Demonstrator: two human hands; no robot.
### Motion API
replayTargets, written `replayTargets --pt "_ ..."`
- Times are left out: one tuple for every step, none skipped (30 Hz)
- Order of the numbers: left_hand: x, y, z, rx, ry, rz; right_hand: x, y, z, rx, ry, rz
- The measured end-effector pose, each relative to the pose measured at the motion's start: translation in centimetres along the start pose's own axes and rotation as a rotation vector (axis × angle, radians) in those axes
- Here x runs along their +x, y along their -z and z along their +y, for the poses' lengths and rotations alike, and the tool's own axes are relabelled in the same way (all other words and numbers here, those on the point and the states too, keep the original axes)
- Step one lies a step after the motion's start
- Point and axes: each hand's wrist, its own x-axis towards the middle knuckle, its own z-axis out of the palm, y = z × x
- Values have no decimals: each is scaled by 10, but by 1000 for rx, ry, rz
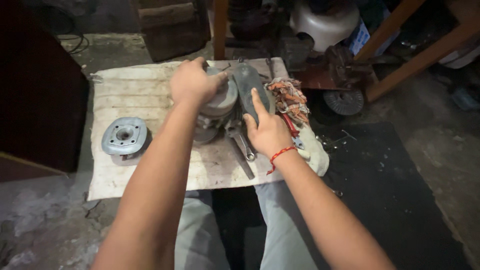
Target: The person assembles a piston and cylinder block assembly by hand, positioning the piston into the cylinder and tapping the top surface to seat it.
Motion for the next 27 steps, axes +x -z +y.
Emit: replayTargets --pt "4 -1 2 -2 -19 18 2 1 1 -2 -7 -2" --pt "5 -1 2 -1 -22 18 3 3 1 -3 -14 -4" --pt "5 -1 1 -3 -25 18 5 5 2 14 8 15" --pt "6 -1 1 -5 -28 19 5 6 2 30 31 33" --pt "7 0 1 -15 -13 10 4 5 0 54 57 40" --pt "10 0 2 -25 2 2 8 6 -1 43 5 6" --pt "6 -3 0 -32 27 -24 8 6 0 33 -56 -45" --pt "3 -6 -1 -29 57 -19 6 5 0 22 -117 -96" --pt "6 -6 1 -32 74 -2 3 6 -1 3 -97 -95" --pt "7 -6 3 -34 90 15 -3 7 -1 -16 -77 -93" --pt "8 -6 4 -30 85 27 -6 8 -3 -32 -51 -85" --pt "7 -6 4 -27 80 38 -14 9 -4 17 -59 -101" --pt "7 -7 5 -24 72 44 -26 11 -3 65 -74 -115" --pt "9 -5 3 -39 56 25 -31 13 -3 112 -88 -130" --pt "10 -4 -1 -57 37 0 -32 16 -2 113 -77 -115" --pt "11 -4 -2 -75 17 -25 -33 18 -1 113 -67 -100" --pt "9 -6 -3 -67 4 3 -36 18 -2 118 -53 -95" --pt "7 -7 -2 -59 -10 31 -35 19 -4 84 -110 -151" --pt "8 -8 -1 -52 -28 67 -25 21 -4 49 -163 -199" --pt "6 -8 0 -39 -35 71 -14 21 -3 14 -215 -248" --pt "3 -8 1 -30 -38 77 -2 20 -1 15 -208 -237" --pt "1 -8 2 -20 -42 83 11 15 3 16 -201 -226" --pt "0 -7 2 -28 -40 81 24 7 7 22 -194 -218" --pt "-1 -7 1 -35 -38 79 42 1 14 39 -115 -193" --pt "-1 -6 0 -41 -39 74 58 -2 23 59 -40 -166" --pt "-2 -5 -1 -33 -38 91 66 -8 29 79 34 -138" --pt "-3 -6 0 -32 -40 106 65 -12 34 78 71 -109"
